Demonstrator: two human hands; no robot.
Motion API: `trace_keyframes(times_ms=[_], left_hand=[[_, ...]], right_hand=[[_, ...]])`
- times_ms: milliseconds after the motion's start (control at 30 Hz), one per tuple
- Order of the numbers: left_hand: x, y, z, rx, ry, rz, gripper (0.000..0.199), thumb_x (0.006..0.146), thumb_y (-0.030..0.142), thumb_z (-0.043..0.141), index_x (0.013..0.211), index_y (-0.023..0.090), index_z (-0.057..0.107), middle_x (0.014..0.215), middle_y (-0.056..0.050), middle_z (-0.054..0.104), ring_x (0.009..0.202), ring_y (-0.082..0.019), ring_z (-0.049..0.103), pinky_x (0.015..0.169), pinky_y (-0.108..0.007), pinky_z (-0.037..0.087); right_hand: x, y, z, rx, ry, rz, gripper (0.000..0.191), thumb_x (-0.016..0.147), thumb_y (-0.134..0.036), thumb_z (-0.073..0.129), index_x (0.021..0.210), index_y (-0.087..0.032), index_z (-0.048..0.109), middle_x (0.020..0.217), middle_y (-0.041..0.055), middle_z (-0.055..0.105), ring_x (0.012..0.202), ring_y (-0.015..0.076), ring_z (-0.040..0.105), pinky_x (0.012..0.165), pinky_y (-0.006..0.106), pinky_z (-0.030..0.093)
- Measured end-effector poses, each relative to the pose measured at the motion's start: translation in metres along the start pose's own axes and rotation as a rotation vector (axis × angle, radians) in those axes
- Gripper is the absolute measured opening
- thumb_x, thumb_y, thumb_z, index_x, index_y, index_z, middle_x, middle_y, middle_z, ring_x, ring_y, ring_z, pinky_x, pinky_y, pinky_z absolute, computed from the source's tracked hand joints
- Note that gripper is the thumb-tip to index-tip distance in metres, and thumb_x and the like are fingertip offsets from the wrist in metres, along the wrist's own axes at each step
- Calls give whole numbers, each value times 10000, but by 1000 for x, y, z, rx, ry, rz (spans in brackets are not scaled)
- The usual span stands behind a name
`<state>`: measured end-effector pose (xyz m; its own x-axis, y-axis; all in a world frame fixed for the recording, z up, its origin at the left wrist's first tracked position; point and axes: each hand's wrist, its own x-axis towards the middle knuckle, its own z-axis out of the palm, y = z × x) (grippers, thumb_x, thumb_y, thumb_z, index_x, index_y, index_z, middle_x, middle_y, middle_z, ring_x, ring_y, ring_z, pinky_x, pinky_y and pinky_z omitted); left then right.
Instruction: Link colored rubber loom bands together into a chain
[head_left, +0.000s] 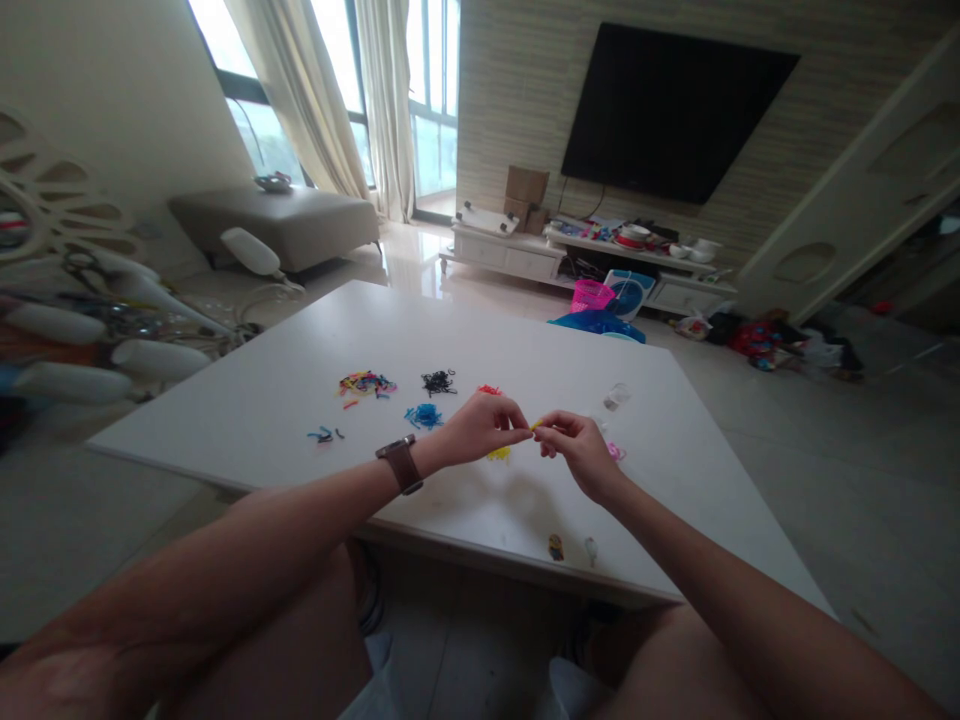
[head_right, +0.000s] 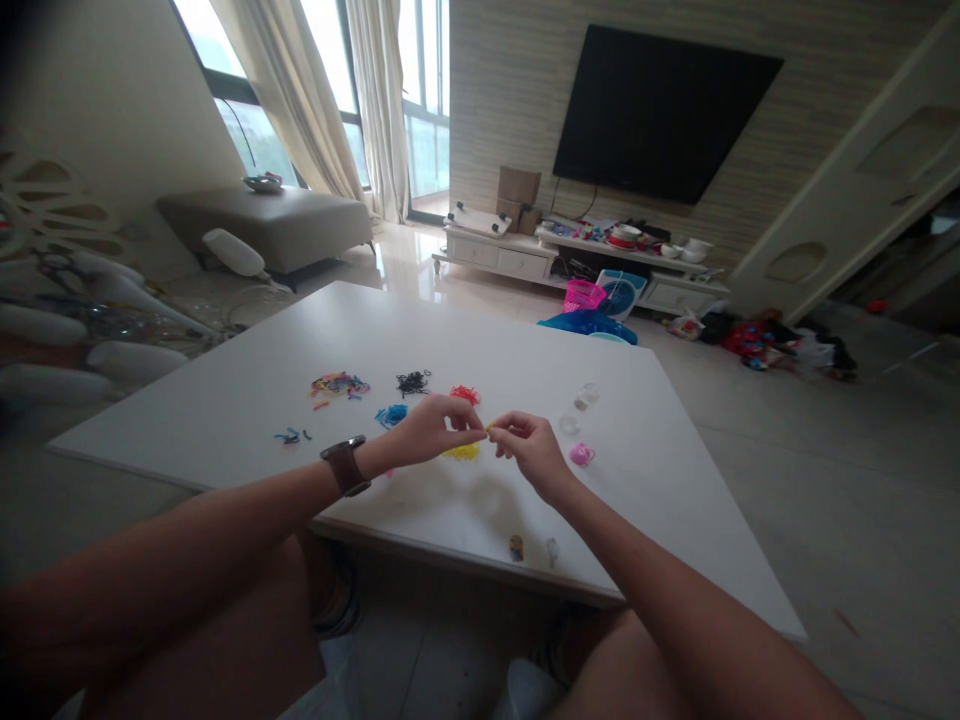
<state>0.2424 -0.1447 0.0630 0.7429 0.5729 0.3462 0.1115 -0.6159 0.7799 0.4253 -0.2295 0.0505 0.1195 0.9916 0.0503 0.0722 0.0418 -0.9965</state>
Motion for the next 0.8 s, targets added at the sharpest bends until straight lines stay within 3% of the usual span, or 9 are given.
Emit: trace_keyframes(times_ms=[800], left_hand=[[-1, 1, -2, 29, -44, 39, 160, 830, 307, 703, 782, 156, 721, 661, -13, 662, 618, -109, 585, 587, -213, 433]], right_hand=[[-1, -4, 1, -140, 22, -8, 140, 720, -306, 719, 733, -169, 694, 541, -19, 601, 525, 120, 529, 528, 254, 383]])
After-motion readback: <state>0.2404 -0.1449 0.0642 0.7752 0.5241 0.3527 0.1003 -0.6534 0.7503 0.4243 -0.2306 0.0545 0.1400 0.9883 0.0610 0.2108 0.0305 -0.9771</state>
